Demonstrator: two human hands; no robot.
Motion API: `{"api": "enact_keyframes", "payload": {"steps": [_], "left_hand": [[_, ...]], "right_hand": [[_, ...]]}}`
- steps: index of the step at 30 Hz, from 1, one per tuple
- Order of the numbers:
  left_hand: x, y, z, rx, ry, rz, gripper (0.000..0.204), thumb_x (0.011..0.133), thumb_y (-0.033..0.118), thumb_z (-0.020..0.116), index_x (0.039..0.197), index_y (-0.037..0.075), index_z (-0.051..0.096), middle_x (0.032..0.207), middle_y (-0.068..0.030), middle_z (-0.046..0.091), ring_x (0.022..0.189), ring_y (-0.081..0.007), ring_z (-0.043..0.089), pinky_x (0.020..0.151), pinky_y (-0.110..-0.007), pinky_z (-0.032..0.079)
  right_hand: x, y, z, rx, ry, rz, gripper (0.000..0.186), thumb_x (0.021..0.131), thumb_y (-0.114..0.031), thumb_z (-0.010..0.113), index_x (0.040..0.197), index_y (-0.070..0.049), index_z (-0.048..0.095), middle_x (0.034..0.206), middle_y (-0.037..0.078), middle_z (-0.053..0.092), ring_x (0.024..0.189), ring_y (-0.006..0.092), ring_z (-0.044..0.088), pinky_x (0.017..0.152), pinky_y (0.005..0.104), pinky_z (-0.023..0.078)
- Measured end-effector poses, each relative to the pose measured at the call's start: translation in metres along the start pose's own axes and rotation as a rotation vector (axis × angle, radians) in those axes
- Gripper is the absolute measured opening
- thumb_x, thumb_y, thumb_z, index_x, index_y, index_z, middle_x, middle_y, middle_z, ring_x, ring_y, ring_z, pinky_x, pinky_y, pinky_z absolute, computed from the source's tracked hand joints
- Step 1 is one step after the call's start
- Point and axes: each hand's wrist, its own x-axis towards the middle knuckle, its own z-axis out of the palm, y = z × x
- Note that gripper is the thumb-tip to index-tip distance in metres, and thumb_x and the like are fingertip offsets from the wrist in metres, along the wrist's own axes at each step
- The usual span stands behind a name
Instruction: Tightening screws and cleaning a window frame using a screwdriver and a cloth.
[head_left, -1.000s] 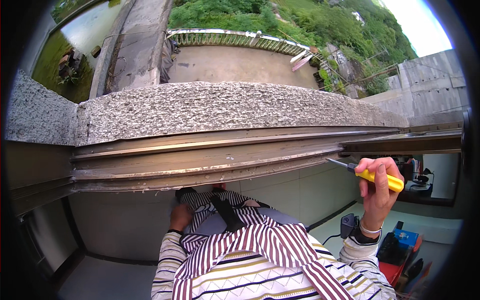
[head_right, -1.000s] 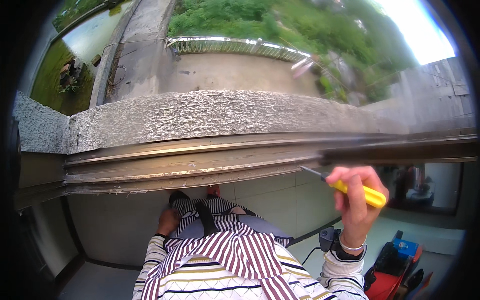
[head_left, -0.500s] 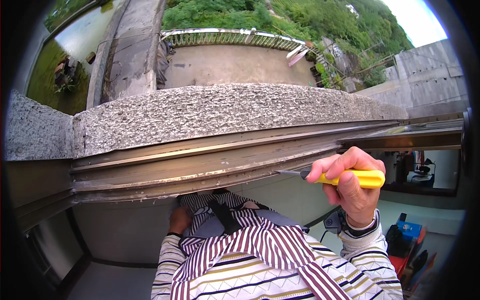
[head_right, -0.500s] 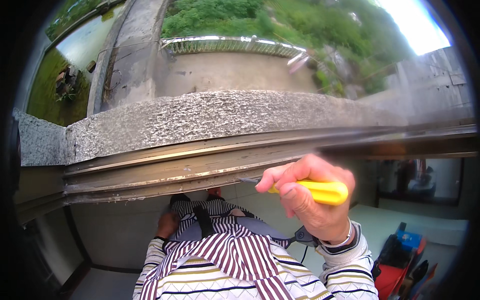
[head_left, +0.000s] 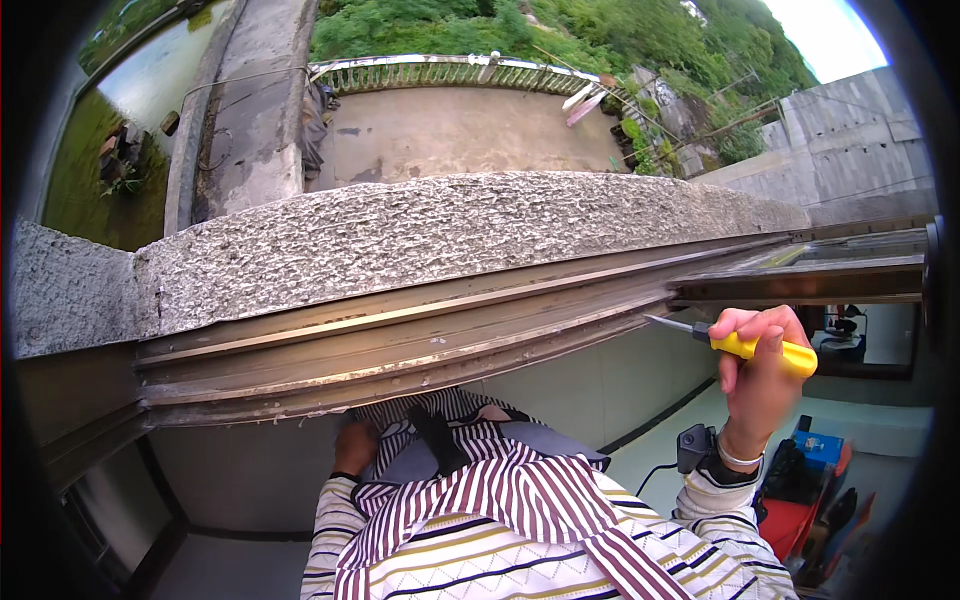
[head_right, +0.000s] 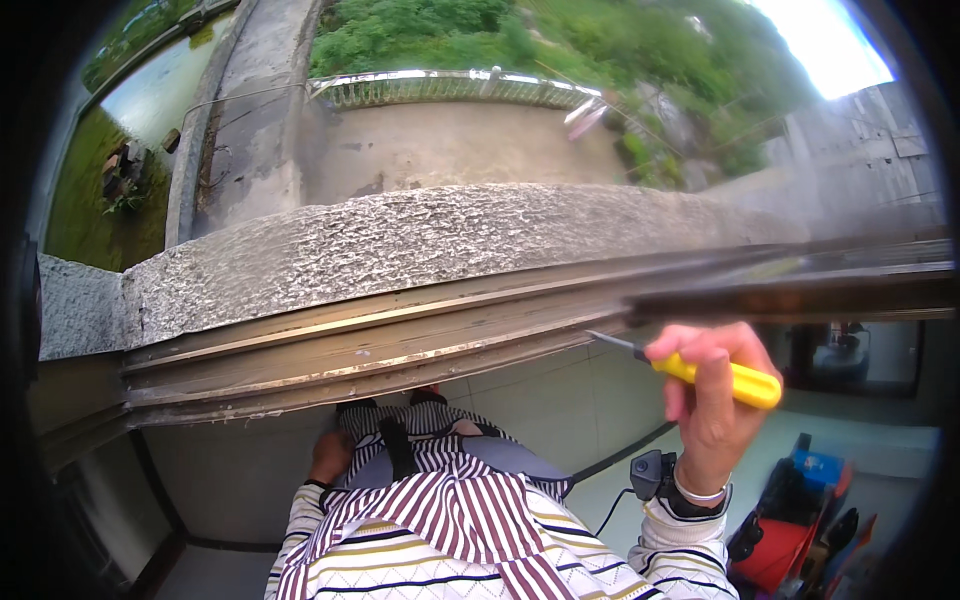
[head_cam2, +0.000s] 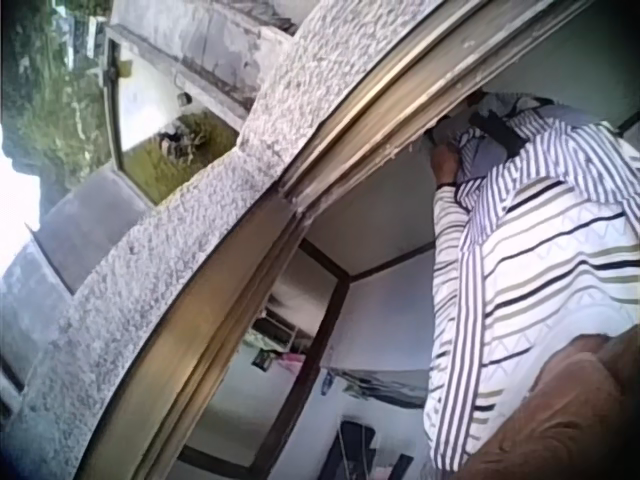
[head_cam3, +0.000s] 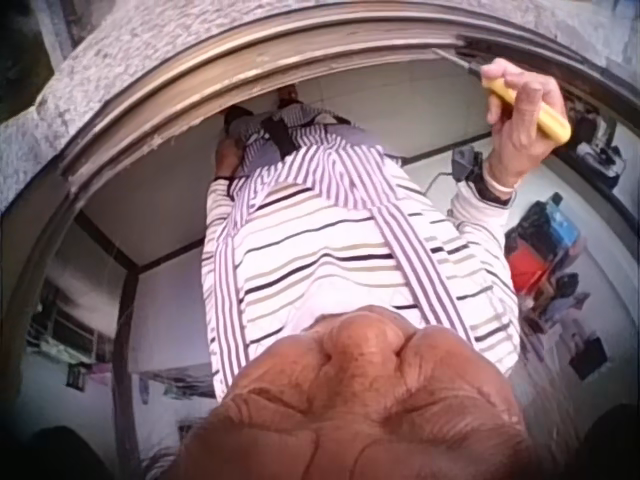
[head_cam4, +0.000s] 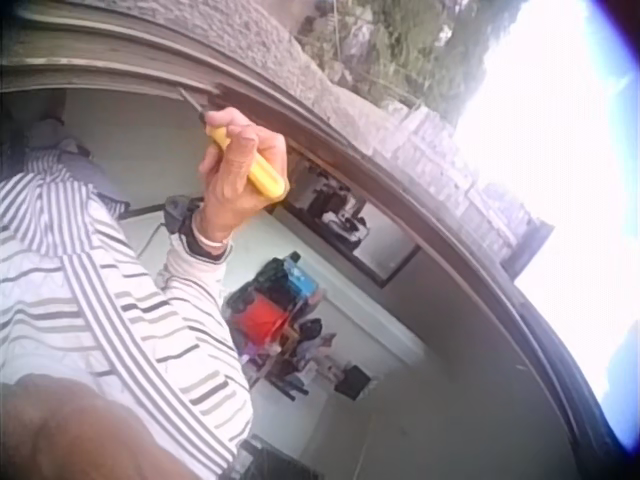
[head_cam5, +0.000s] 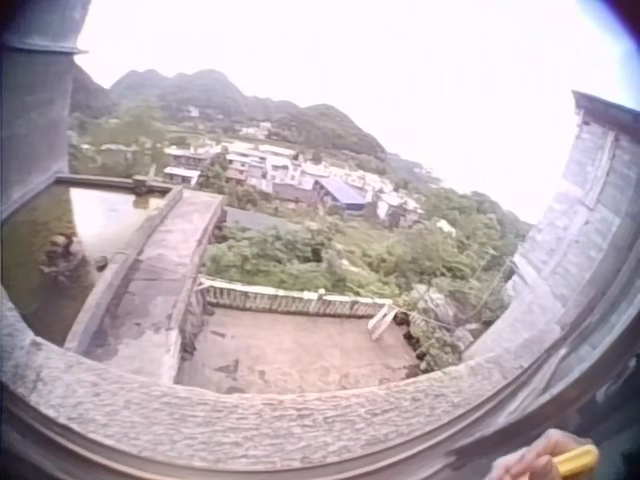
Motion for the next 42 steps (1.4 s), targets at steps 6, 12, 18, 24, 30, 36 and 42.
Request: {"api": "enact_keyframes", "payload": {"steps": [6,12,18,24,30,36,42], "left_hand": [[-0.002,0.003,-0.002,0.010,0.014,-0.008,0.019,0.076,0.021,0.056,0.086,0.009,0.066,0.086,-0.0199,0.064,0.084,-0.0392,0.061,0.074,-0.049,0.048],[0.005,0.002,0.005,0.022,0.039,-0.002,0.019,0.077,0.020,0.055,0.087,0.009,0.066,0.086,-0.0201,0.064,0.083,-0.0398,0.061,0.074,-0.049,0.048],[0.002,0.012,0.004,-0.006,0.059,0.011,0.021,0.078,0.022,0.056,0.089,0.008,0.067,0.088,-0.0208,0.064,0.084,-0.0402,0.061,0.075,-0.049,0.048],[-0.002,0.009,0.010,-0.006,0.058,0.002,0.022,0.080,0.025,0.057,0.088,0.008,0.067,0.086,-0.0221,0.064,0.084,-0.0410,0.060,0.075,-0.048,0.048],[-0.001,0.013,0.009,0.036,0.051,0.021,0.022,0.082,0.024,0.053,0.089,0.008,0.067,0.088,-0.0206,0.064,0.085,-0.0392,0.061,0.075,-0.049,0.048],[-0.002,0.024,0.013,0.051,0.048,-0.008,0.022,0.078,0.024,0.057,0.089,0.008,0.067,0.087,-0.0211,0.064,0.083,-0.0401,0.061,0.074,-0.048,0.047],[0.000,0.028,0.015,0.075,0.061,0.048,0.021,0.078,0.024,0.058,0.089,0.008,0.067,0.089,-0.0205,0.064,0.083,-0.0403,0.060,0.074,-0.049,0.047]], "right_hand": [[0.000,0.008,0.002,-0.109,0.001,0.055,0.025,0.090,-0.022,0.060,0.079,0.000,0.055,0.079,0.015,0.066,0.045,0.0042,0.042,0.042,0.0174,0.033],[-0.021,-0.003,0.027,0.017,-0.264,0.006,0.025,0.084,-0.020,0.069,0.084,0.003,0.058,0.080,0.016,0.067,0.064,0.0129,0.062,0.053,0.0241,0.048],[-0.026,0.000,0.013,0.329,-0.155,0.097,0.020,0.087,-0.015,0.062,0.085,0.004,0.055,0.086,0.022,0.065,0.054,0.0132,0.055,0.050,0.0242,0.047],[-0.027,0.017,-0.027,-0.077,0.025,0.032,0.006,0.087,-0.005,0.054,0.085,0.001,0.054,0.088,0.017,0.066,0.053,0.0083,0.053,0.046,0.0200,0.042],[-0.036,0.035,-0.014,-0.333,-0.018,-0.218,0.011,0.081,-0.002,0.065,0.083,-0.001,0.054,0.087,0.013,0.068,0.054,0.0116,0.058,0.050,0.0225,0.045],[-0.040,0.025,0.009,-0.191,-0.213,-0.380,0.036,0.070,-0.018,0.080,0.086,0.000,0.053,0.092,0.018,0.067,0.062,0.0208,0.064,0.056,0.0252,0.051],[-0.047,0.024,0.002,0.443,-0.229,-0.173,0.035,0.076,-0.026,0.074,0.090,0.002,0.058,0.099,0.023,0.065,0.061,0.0150,0.062,0.057,0.0228,0.050]]}}
